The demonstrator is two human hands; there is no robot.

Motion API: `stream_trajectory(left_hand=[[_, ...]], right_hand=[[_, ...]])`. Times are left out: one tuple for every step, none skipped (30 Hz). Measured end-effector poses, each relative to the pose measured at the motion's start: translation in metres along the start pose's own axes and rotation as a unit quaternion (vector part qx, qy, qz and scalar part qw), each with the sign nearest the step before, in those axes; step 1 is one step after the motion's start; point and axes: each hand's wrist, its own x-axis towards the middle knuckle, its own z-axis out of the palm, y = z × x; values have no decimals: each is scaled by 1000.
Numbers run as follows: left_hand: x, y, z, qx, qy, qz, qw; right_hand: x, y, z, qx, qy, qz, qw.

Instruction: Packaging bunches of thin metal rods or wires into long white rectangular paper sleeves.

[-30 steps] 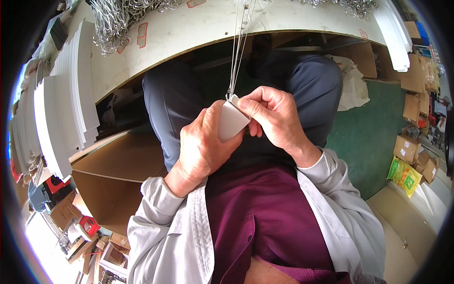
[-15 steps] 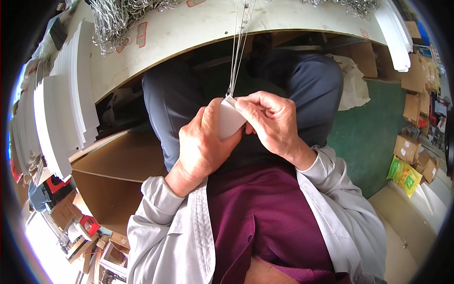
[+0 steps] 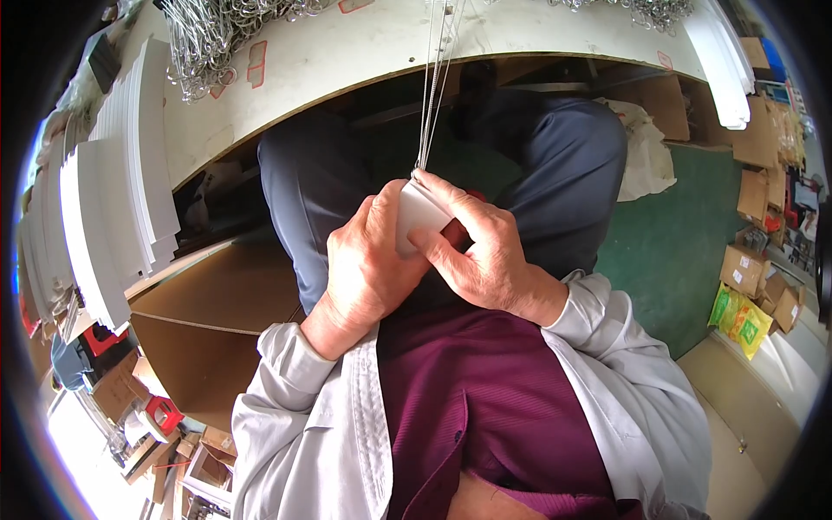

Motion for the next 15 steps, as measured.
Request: stream_trajectory(left_hand=[[0,-1,1,-5,3,0,1000],[1,-1,1,-11,6,-1,1000],[1,-1,1,-11,6,-1,1000],[1,-1,1,-20,0,-4,1000],[2,-1,2,-28,-7,-7,1000],[3,0,2,-28,-7,-6,1000],[4,2,2,-32,-3,-9,999],[6,2,2,-35,0,-12,999],[7,2,2,-36,-1,-11,999],[8,1,2,-32,8,9,999],[9,1,1,-27,19,29,999],[9,2,1,-28,20,29,999],[9,2,0,-29,20,22,999],[9,3,-1,-30,21,15,999],[8,1,-1,-30,21,15,999]], right_hand=[[0,-3,-3,0,0,0,1000],[0,-10,-8,68,-37,110,991],[-1,-14,-12,134,-74,218,964],[-3,-14,-12,134,-74,218,964],[-5,-12,-12,159,-57,233,958],[-6,-12,-12,184,-40,247,950],[-5,-12,-12,184,-40,247,951],[-3,-12,-13,212,-28,246,945],[-2,-12,-13,239,-16,244,940],[-3,-11,-13,230,-26,240,943],[-3,-12,-14,229,-27,239,943],[-4,-14,-13,182,-40,217,958],[-5,-15,-12,135,-54,193,970],[-6,-11,-6,121,-38,132,983],[-6,-11,-5,121,-38,131,983]])
